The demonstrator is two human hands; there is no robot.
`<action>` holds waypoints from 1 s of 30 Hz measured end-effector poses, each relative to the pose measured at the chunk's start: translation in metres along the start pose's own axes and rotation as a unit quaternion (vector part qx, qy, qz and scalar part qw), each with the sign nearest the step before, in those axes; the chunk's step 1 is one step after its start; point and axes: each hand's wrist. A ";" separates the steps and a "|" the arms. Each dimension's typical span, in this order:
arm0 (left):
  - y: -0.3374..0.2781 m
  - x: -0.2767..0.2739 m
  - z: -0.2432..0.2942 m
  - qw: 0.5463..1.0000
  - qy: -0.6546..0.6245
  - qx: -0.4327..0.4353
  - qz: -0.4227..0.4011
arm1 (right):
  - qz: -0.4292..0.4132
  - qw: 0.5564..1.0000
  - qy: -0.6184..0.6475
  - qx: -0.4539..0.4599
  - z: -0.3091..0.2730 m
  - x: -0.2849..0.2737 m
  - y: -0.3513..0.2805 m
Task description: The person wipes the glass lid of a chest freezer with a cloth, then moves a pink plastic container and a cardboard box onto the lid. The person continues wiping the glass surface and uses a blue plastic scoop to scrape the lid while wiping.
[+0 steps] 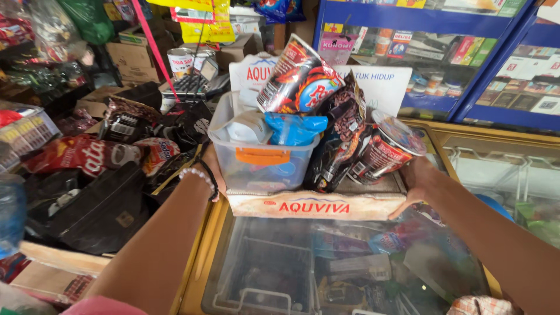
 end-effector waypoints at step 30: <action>0.070 0.004 0.041 0.996 0.015 0.065 0.062 | -0.012 0.999 0.036 -0.014 -0.021 0.016 0.057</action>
Point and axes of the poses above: each hand's wrist, its own y-axis towards the middle knuckle, its own x-axis out of the palm, z = x × y, and after that the axes turned 4 degrees about -y, right-handed
